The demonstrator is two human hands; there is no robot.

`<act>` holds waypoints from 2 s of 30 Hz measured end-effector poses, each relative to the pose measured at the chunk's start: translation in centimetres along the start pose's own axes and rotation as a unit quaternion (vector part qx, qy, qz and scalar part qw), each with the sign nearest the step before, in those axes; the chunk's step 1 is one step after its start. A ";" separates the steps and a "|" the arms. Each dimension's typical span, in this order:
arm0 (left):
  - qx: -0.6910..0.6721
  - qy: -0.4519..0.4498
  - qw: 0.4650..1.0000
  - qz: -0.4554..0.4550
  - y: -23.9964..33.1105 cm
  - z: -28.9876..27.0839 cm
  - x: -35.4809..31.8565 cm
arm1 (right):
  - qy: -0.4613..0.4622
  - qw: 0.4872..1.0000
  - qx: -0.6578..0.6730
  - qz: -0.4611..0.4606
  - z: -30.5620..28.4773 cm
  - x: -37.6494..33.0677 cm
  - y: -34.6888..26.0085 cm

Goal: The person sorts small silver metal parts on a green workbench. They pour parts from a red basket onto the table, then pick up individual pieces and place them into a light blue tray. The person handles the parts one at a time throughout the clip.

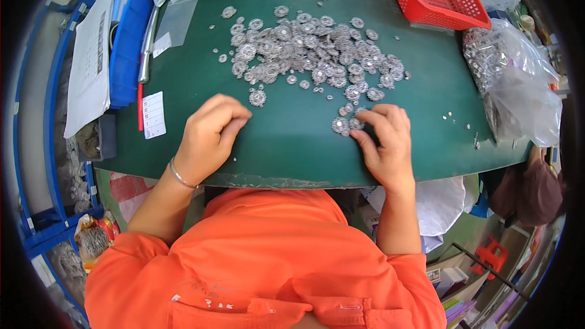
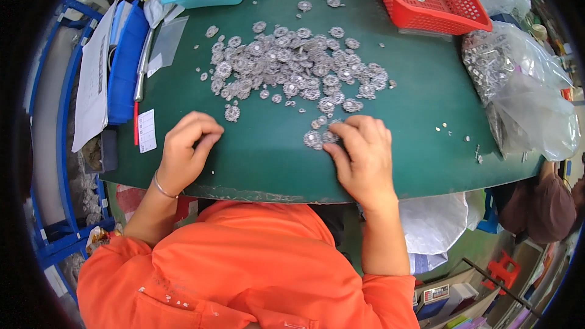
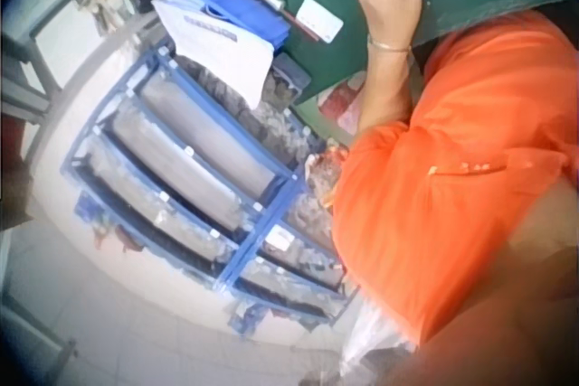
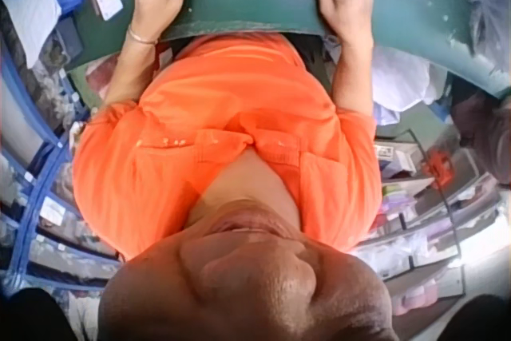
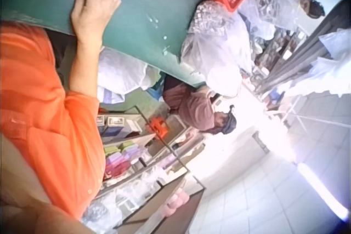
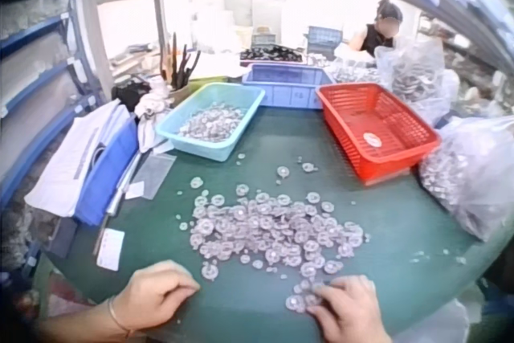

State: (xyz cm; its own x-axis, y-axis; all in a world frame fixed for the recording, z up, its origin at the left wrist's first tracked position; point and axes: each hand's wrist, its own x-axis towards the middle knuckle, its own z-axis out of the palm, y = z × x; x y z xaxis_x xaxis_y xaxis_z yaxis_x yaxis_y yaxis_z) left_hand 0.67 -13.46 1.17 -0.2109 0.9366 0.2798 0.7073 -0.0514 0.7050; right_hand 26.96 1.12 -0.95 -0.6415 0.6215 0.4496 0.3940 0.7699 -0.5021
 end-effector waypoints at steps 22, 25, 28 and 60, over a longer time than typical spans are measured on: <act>0.074 -0.083 0.993 0.025 -0.4 -0.7 -0.5 | 0.124 0.990 0.036 0.058 -0.7 -2.7 -0.9; 0.046 -0.042 0.997 0.036 -0.1 0.6 1.2 | 0.129 0.983 0.034 0.122 -1.2 -4.1 -1.3; -0.001 -0.081 0.993 0.090 2.3 1.9 2.6 | 0.114 0.981 0.022 0.155 -1.3 -5.1 -1.6; -0.436 -0.274 0.821 -0.245 3.7 7.7 3.5 | 0.086 0.995 -0.014 0.056 1.2 -3.9 -3.2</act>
State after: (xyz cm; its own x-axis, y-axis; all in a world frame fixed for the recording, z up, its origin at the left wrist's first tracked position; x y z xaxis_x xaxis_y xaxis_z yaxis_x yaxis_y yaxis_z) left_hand 7.74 -7.73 -0.32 0.1781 0.9220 -0.3437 -0.1757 0.3734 0.9109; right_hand 27.40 -3.91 -2.03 -0.4723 0.7167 0.5131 0.4761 0.6973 -0.5358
